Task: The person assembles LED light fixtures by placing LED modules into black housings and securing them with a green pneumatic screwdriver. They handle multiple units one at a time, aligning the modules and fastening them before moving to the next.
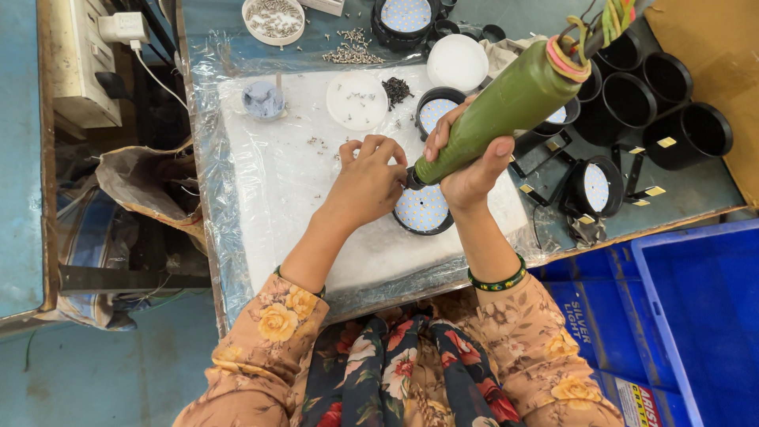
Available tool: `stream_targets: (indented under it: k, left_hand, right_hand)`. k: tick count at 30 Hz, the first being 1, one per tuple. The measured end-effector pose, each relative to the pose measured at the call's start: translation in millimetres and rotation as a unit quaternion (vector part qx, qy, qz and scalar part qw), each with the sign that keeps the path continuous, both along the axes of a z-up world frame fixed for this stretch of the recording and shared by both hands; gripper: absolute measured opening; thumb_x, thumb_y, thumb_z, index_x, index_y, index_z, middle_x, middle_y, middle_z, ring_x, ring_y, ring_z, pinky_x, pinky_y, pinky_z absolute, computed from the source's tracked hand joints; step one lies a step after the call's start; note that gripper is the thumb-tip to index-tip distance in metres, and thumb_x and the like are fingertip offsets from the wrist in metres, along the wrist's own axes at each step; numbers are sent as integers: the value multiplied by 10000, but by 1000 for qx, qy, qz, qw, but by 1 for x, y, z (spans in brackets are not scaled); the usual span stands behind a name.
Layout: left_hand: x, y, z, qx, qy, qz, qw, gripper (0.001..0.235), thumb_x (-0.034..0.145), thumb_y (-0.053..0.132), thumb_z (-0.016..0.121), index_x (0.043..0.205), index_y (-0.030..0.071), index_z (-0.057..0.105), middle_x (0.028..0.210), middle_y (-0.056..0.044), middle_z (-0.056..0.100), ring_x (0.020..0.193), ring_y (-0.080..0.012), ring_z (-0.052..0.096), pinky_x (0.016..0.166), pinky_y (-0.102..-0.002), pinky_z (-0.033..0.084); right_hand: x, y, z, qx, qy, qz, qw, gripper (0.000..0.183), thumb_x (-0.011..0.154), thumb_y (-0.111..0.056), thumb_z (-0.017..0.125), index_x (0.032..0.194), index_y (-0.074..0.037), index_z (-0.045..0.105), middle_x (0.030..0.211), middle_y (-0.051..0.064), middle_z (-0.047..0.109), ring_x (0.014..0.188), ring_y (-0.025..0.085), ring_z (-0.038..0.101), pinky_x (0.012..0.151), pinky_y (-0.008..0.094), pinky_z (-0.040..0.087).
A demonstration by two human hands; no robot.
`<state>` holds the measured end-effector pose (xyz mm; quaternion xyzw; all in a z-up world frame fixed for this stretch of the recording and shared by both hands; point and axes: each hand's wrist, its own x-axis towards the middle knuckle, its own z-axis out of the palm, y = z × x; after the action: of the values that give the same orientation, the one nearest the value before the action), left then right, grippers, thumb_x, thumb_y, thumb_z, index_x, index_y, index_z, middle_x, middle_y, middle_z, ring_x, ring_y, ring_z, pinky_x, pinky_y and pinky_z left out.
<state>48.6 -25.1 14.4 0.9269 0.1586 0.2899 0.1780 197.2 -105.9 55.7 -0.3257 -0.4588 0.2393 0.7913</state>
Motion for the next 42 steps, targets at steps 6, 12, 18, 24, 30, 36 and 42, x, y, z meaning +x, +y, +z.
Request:
stream_targets:
  k: [6, 12, 18, 24, 30, 36, 42]
  left_hand:
    - [0, -1, 0, 16, -5, 7, 1000, 86, 748, 86, 722, 809, 128, 765, 1112, 7, 593, 1228, -237, 483, 1015, -545, 303]
    - [-3, 4, 9, -97, -7, -2, 995, 193, 788, 144, 727, 980, 142, 711, 1035, -71, 650, 1061, -299, 606, 887, -489, 427]
    - [6, 7, 0, -237, 97, 40, 966, 210, 968, 288, 641, 1074, 114, 589, 764, -159, 715, 751, -391, 689, 646, -502, 504]
    - [11, 1, -12, -266, 50, 61, 961, 157, 960, 238, 654, 1043, 110, 614, 686, -178, 680, 701, -387, 675, 633, -493, 497]
    - [12, 1, -11, -251, 13, 56, 966, 137, 923, 205, 686, 982, 91, 640, 649, -128, 675, 649, -352, 676, 592, -472, 496]
    - [12, 2, -12, -263, 21, 52, 963, 136, 939, 212, 678, 984, 87, 646, 634, -133, 676, 625, -344, 669, 593, -463, 495]
    - [12, 2, -9, -267, 33, 55, 962, 137, 942, 212, 672, 986, 84, 649, 631, -134, 677, 623, -339, 672, 596, -462, 494]
  right_hand:
    - [1, 2, -2, 4, 0, 3, 1000, 859, 918, -802, 551, 1272, -32, 414, 804, 119, 517, 593, 217, 507, 560, 330, 464]
    - [-1, 4, -2, -11, 8, 26, 1000, 880, 911, -805, 553, 1307, -34, 403, 840, 118, 510, 623, 213, 500, 584, 331, 458]
    - [-3, 9, 3, -33, -13, 26, 999, 898, 910, -821, 543, 1302, -24, 403, 792, 130, 510, 595, 202, 491, 562, 328, 446]
    - [-4, 12, 8, -52, -29, 40, 997, 903, 894, -852, 534, 1213, -10, 456, 734, 110, 491, 573, 186, 486, 535, 307, 437]
    - [-3, 13, 8, -85, -29, 54, 995, 941, 845, -892, 541, 1188, -19, 460, 697, 106, 487, 551, 188, 488, 518, 299, 434]
    - [1, 11, 5, -78, -7, 58, 995, 943, 834, -888, 560, 1189, -20, 462, 689, 113, 497, 540, 197, 491, 516, 310, 437]
    - [0, 11, 1, -71, -5, 59, 996, 925, 834, -863, 597, 1163, -9, 466, 690, 120, 491, 533, 207, 492, 516, 313, 435]
